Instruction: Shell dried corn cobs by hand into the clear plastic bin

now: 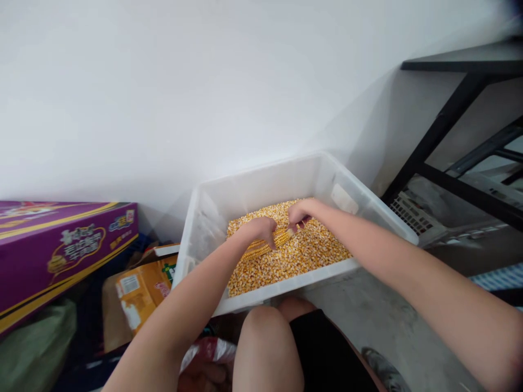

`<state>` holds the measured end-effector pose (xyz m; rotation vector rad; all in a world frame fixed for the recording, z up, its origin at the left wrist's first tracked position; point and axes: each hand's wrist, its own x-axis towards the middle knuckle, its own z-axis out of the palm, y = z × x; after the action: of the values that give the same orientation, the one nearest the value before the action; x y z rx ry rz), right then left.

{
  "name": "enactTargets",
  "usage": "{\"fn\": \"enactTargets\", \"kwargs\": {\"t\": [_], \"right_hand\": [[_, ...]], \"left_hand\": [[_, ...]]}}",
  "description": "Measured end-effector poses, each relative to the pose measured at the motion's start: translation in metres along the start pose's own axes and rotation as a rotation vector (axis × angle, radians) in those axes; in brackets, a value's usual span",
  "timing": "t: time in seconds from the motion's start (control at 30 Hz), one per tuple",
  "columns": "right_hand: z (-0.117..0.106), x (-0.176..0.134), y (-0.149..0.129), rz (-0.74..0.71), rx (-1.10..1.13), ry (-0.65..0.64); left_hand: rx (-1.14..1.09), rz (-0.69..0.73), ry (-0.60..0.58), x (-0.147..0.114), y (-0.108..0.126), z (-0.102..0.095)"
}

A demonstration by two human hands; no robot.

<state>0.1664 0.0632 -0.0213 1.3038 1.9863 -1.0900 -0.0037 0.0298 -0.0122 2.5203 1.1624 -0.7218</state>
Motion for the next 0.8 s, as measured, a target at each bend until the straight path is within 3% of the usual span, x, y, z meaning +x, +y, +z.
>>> {"fn": "enactTargets", "kwargs": {"t": [0.1,0.5,0.7,0.8], "right_hand": [[-0.002,0.003,0.003,0.061,-0.034,-0.032],[0.001,0.003,0.002,0.042,-0.039,-0.035],[0.002,-0.003,-0.020,0.086,-0.183,0.064],[0.010,0.000,-0.040,0.080,-0.198,0.219]], "left_hand": [[0.003,-0.001,-0.006,0.000,0.000,0.000],[-0.012,-0.007,0.006,-0.001,0.002,-0.001],[0.003,-0.006,-0.001,0.001,0.003,-0.001],[0.043,0.000,-0.025,0.001,0.004,-0.002]]}}
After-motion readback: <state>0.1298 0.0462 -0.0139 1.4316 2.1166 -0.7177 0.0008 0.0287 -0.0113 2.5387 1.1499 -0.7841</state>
